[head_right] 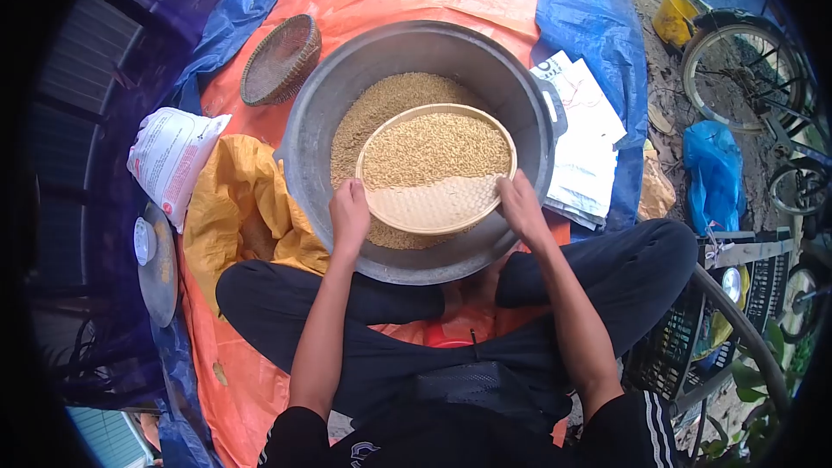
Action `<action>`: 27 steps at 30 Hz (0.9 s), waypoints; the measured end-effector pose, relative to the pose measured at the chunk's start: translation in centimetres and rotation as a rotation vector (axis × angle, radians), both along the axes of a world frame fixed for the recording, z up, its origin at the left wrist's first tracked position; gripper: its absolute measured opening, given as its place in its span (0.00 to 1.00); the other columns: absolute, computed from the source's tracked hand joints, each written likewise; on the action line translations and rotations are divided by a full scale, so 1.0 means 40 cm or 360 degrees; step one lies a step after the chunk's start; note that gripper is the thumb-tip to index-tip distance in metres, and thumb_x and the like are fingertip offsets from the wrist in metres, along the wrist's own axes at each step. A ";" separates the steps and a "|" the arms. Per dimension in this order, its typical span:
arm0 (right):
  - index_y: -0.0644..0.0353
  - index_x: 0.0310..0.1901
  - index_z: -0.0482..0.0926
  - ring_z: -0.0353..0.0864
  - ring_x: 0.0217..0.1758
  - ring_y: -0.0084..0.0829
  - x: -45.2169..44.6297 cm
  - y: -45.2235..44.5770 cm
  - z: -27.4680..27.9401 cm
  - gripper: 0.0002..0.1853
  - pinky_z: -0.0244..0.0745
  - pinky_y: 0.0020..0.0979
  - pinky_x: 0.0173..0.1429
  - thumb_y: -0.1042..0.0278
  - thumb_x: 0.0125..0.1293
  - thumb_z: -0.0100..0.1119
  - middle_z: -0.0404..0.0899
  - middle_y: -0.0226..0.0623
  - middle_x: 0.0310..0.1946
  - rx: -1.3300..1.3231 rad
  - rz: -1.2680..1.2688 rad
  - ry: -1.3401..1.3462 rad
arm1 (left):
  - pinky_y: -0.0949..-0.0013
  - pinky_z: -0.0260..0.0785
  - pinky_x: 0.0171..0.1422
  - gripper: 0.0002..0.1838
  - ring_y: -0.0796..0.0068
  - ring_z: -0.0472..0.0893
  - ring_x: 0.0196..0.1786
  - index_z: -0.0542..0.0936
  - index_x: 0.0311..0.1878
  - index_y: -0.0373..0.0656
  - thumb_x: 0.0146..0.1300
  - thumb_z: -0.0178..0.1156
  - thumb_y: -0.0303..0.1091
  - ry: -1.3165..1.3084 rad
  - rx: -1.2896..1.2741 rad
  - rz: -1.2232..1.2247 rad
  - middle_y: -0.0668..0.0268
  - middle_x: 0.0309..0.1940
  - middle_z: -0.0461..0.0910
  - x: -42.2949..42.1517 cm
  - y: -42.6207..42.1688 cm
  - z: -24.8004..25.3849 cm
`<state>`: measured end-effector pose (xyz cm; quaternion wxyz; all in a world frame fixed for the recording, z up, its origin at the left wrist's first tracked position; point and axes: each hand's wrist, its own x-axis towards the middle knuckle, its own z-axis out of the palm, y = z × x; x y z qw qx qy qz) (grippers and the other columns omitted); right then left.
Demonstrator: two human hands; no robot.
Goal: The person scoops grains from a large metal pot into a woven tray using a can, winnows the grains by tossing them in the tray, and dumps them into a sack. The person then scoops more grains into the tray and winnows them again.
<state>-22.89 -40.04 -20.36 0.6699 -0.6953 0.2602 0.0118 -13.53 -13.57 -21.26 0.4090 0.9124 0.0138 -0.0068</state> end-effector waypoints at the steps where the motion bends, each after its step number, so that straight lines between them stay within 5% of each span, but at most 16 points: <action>1: 0.63 0.42 0.68 0.63 0.22 0.17 -0.010 0.020 0.024 0.09 0.59 0.22 0.25 0.66 0.70 0.42 0.66 0.26 0.26 0.0074 0.0084 0.0007 | 0.53 0.67 0.43 0.17 0.42 0.79 0.37 0.77 0.37 0.31 0.70 0.46 0.36 0.0035 0.0012 0.0046 0.43 0.29 0.78 0.009 0.004 0.003; 17: 0.66 0.51 0.66 0.65 0.23 0.17 -0.003 0.016 0.027 0.13 0.62 0.23 0.26 0.69 0.70 0.42 0.68 0.27 0.26 -0.0078 0.0151 -0.0090 | 0.47 0.64 0.43 0.16 0.39 0.77 0.38 0.75 0.40 0.31 0.72 0.43 0.35 -0.0093 0.0080 0.0028 0.42 0.30 0.78 -0.004 -0.011 0.066; 19: 0.66 0.51 0.67 0.65 0.24 0.17 -0.001 0.008 0.003 0.12 0.62 0.23 0.26 0.69 0.71 0.42 0.68 0.28 0.26 -0.0151 0.0132 -0.0255 | 0.47 0.64 0.41 0.15 0.40 0.77 0.37 0.74 0.42 0.30 0.72 0.43 0.33 -0.0551 -0.0121 0.0104 0.43 0.28 0.77 -0.013 -0.026 0.088; 27: 0.64 0.49 0.68 0.65 0.25 0.17 -0.003 -0.010 0.001 0.11 0.63 0.24 0.28 0.67 0.71 0.42 0.68 0.27 0.27 -0.0065 0.0132 -0.0084 | 0.49 0.65 0.39 0.15 0.42 0.78 0.34 0.75 0.41 0.30 0.72 0.43 0.33 -0.0274 -0.0117 0.0049 0.45 0.28 0.77 0.000 -0.024 0.067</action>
